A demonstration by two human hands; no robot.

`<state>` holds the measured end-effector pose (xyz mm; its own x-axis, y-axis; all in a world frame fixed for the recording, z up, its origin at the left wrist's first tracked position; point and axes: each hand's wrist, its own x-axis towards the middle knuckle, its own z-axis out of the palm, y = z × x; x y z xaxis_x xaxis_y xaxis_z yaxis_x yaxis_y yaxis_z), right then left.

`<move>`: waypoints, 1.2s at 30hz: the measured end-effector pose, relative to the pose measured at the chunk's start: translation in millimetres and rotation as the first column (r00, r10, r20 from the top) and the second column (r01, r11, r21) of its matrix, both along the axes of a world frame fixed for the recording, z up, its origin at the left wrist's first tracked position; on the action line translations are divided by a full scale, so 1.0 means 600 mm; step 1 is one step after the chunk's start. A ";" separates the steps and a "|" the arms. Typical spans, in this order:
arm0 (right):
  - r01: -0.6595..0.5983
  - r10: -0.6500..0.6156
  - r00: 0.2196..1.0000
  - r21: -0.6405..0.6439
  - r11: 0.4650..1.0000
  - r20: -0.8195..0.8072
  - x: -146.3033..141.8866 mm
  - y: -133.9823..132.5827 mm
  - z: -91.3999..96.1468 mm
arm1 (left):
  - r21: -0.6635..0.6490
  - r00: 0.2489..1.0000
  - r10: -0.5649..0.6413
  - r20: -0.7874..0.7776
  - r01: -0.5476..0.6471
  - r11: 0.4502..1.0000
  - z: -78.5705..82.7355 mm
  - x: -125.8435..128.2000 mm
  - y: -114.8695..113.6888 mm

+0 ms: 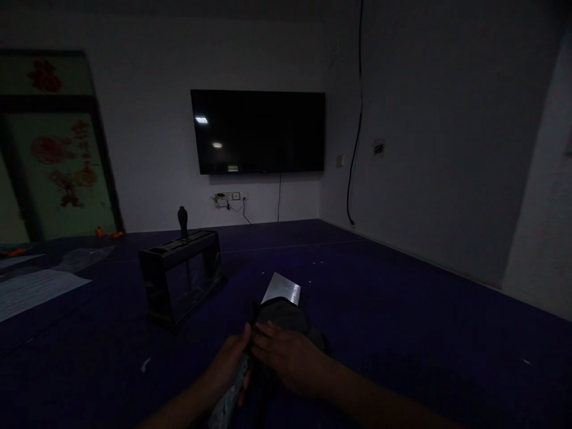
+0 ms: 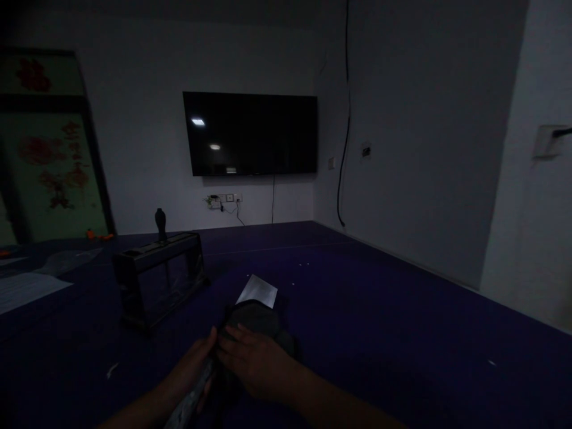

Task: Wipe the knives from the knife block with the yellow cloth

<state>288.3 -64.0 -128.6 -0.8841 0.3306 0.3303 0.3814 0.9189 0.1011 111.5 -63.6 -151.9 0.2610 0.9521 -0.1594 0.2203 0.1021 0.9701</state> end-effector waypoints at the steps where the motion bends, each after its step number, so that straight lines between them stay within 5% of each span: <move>1: -0.009 0.009 1.000 0.002 1.000 0.005 0.000 -0.002 0.001 | 0.003 1.000 0.004 -0.003 -0.004 1.000 -0.001 0.001 0.001; 8: -0.013 0.013 1.000 0.016 1.000 -0.007 0.000 -0.001 -0.002 | 0.024 1.000 0.004 -0.016 -0.004 1.000 -0.002 0.007 0.004; 19: 0.281 -0.269 0.948 0.046 0.959 -0.172 -0.001 0.026 -0.028 | 0.130 0.998 0.057 -0.001 -0.056 0.990 0.011 -0.005 0.001; 36: 0.027 -0.027 1.000 -0.004 1.000 -0.015 -0.011 -0.006 -0.002 | 0.023 1.000 0.015 0.003 -0.015 1.000 -0.002 0.002 0.001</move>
